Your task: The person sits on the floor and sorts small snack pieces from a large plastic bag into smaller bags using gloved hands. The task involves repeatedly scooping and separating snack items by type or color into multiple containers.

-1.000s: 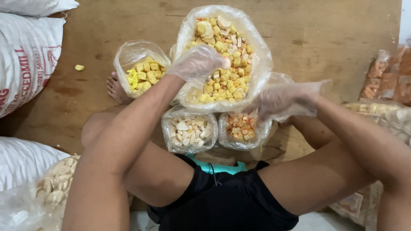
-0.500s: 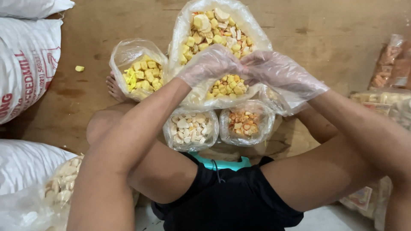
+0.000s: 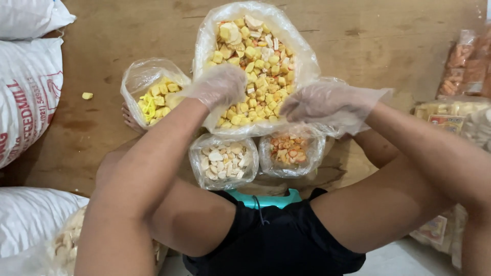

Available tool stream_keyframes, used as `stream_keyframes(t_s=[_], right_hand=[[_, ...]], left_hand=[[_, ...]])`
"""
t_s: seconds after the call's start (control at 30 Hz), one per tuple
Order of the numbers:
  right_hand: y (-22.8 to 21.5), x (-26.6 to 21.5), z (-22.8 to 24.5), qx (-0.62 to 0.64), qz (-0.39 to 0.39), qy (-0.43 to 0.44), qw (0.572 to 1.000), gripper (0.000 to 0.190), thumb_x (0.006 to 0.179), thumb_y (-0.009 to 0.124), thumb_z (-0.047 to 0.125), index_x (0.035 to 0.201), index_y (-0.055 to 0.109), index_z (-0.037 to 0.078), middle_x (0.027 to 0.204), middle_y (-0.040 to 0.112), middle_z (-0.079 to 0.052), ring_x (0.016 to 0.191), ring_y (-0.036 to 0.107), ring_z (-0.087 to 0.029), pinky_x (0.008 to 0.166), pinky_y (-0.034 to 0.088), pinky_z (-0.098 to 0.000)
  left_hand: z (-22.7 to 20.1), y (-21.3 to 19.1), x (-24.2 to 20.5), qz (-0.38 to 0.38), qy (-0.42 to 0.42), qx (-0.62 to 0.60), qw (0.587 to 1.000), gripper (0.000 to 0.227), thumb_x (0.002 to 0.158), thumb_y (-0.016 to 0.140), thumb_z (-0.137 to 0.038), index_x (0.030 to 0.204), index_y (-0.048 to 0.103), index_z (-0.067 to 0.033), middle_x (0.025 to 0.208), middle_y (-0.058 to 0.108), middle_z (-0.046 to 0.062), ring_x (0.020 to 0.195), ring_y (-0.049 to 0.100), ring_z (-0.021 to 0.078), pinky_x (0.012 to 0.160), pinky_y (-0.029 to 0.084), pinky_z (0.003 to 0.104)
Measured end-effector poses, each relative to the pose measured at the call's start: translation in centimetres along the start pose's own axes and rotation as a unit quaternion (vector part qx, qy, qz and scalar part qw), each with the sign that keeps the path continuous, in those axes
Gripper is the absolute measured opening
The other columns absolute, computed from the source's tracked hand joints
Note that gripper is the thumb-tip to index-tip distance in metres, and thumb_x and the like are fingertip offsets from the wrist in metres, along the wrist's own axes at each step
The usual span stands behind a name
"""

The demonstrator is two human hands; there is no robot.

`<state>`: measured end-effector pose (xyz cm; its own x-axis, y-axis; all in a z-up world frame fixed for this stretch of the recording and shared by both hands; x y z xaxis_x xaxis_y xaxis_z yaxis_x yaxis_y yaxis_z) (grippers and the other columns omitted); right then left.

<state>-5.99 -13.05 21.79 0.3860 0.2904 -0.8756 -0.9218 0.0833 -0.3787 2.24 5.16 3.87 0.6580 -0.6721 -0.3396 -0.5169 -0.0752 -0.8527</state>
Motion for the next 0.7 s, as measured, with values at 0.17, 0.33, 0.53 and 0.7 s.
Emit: stream_keyframes(t_s=[0.17, 0.33, 0.53, 0.7], right_hand=[[-0.7, 5.3, -0.3, 0.019, -0.09, -0.055, 0.994, 0.047, 0.089, 0.059, 0.034, 0.131, 0.062, 0.014, 0.131, 0.063, -0.017, 0.129, 0.053, -0.039, 0.112, 0.041, -0.0475], [-1.2, 11.7, -2.6, 0.019, -0.164, -0.032, 0.986, 0.055, 0.084, 0.058, 0.028, 0.138, 0.057, 0.028, 0.13, 0.063, -0.012, 0.128, 0.055, -0.034, 0.11, 0.042, -0.0441], [-5.6, 13.7, -0.9, 0.048, -0.21, -0.037, 0.976, 0.046, 0.092, 0.041, 0.002, 0.137, 0.051, 0.01, 0.095, 0.059, -0.01, 0.074, 0.045, -0.018, 0.063, 0.041, -0.0253], [-7.3, 15.1, -0.5, 0.081, -0.254, -0.023, 0.964, 0.024, 0.112, 0.033, 0.014, 0.107, 0.054, 0.002, 0.089, 0.058, -0.011, 0.07, 0.054, -0.019, 0.068, 0.056, -0.0267]], left_hand=[[-1.9, 3.7, -0.3, 0.08, -0.025, 0.159, 0.984, 0.023, 0.077, 0.053, -0.017, 0.086, 0.074, -0.0153, 0.084, 0.073, 0.006, 0.083, 0.074, 0.0284, 0.064, 0.057, 0.047], [-5.1, 3.9, -0.6, 0.146, -0.022, 0.146, 0.978, 0.024, 0.08, 0.058, -0.019, 0.094, 0.076, -0.0102, 0.09, 0.075, 0.009, 0.087, 0.075, 0.0286, 0.068, 0.059, 0.05], [-7.7, 0.6, -1.3, 0.135, 0.028, 0.163, 0.977, 0.018, 0.082, 0.06, -0.008, 0.084, 0.077, -0.0104, 0.08, 0.074, 0.006, 0.078, 0.074, 0.0268, 0.062, 0.058, 0.047], [-7.7, -3.7, -3.4, 0.286, -0.04, 0.125, 0.949, 0.017, 0.101, 0.057, -0.009, 0.085, 0.064, -0.0095, 0.07, 0.048, -0.002, 0.058, 0.041, 0.0063, 0.053, 0.046, 0.02]])
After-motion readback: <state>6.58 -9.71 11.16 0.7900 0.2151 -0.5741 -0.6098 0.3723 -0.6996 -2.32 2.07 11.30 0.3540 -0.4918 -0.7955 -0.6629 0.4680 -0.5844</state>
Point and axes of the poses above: each hand's wrist, its own x-axis towards the middle knuckle, its own y-axis out of the palm, z = x × y, the point moved 6 cm from there along x, towards the middle knuckle
